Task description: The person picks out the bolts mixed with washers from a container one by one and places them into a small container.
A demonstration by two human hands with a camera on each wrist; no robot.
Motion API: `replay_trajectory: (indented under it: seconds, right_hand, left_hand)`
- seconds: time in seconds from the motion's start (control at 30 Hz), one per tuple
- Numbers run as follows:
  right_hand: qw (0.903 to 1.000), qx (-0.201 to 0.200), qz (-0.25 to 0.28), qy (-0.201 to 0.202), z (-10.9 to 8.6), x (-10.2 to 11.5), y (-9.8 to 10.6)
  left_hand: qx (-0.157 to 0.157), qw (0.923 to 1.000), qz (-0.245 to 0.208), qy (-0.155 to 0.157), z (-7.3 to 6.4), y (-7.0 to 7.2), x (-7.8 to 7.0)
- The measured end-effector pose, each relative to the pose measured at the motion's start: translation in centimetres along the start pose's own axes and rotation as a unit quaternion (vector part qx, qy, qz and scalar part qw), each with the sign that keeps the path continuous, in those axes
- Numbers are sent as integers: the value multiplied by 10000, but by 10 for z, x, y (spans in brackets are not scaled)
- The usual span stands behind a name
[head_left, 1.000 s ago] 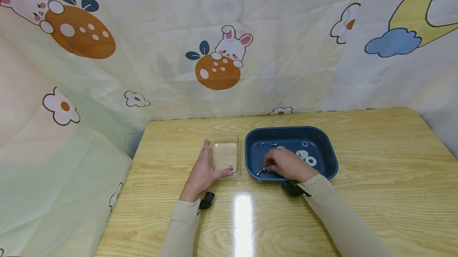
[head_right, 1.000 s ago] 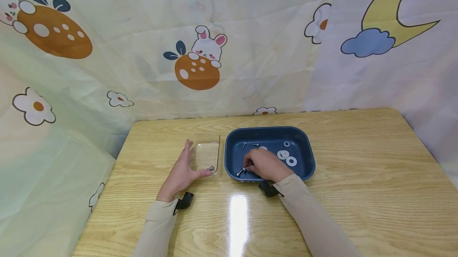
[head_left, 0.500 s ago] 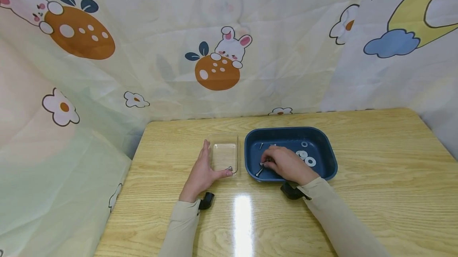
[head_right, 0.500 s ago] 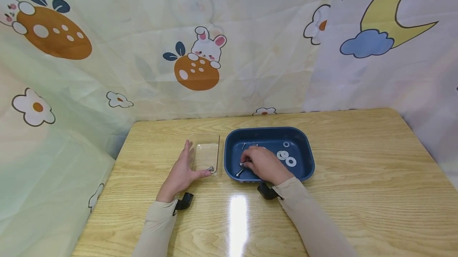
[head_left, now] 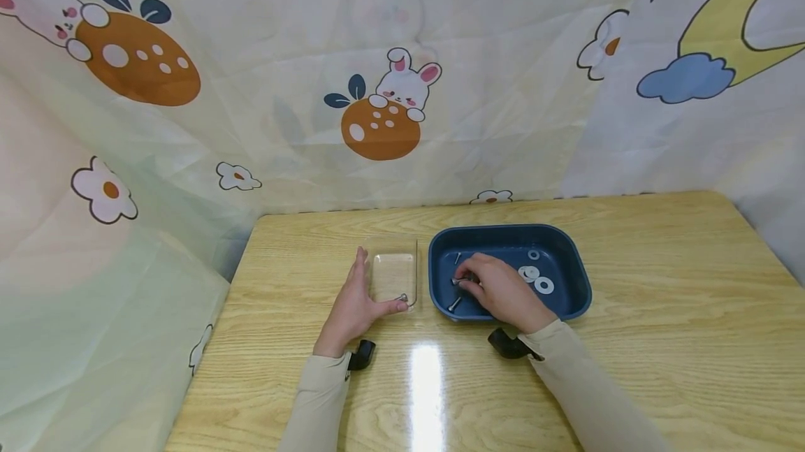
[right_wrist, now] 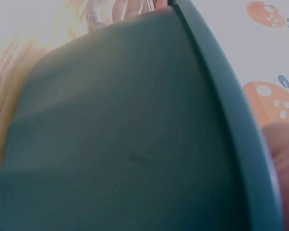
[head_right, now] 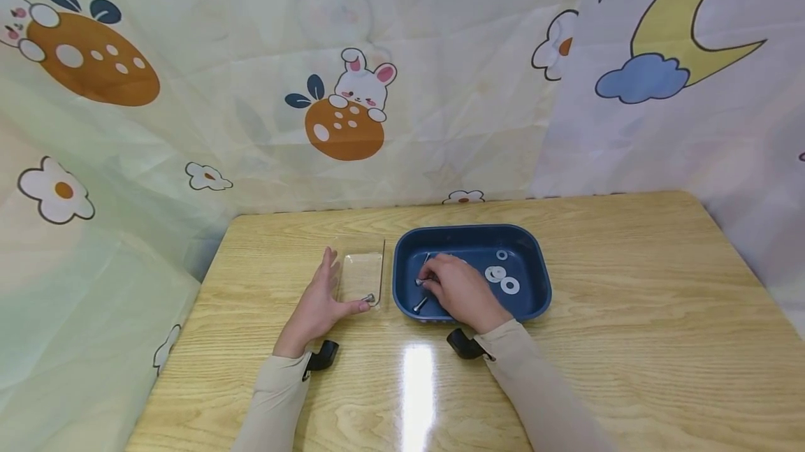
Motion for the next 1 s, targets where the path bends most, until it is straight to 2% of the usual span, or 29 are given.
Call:
replay_trajectory:
  seconds: [0.33,1.0]
  right_hand:
    - [9982,-583,152,-42,0,6,6]
    - [9960,-828,331,-37,8,18,8]
  left_hand:
    - [-3,10000,35,-34,0,0,0]
    - [-47,10000,40,55,1,-1,0]
Point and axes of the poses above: each hand's wrist, its own z-axis towards the middle knuckle, its own y-axis out of the back of the hand, x = y × z, the point moved 9 cm from there along z, towards the middle knuckle, and after that the axes turned 13 degrees about -z, right-handed, at the moved point
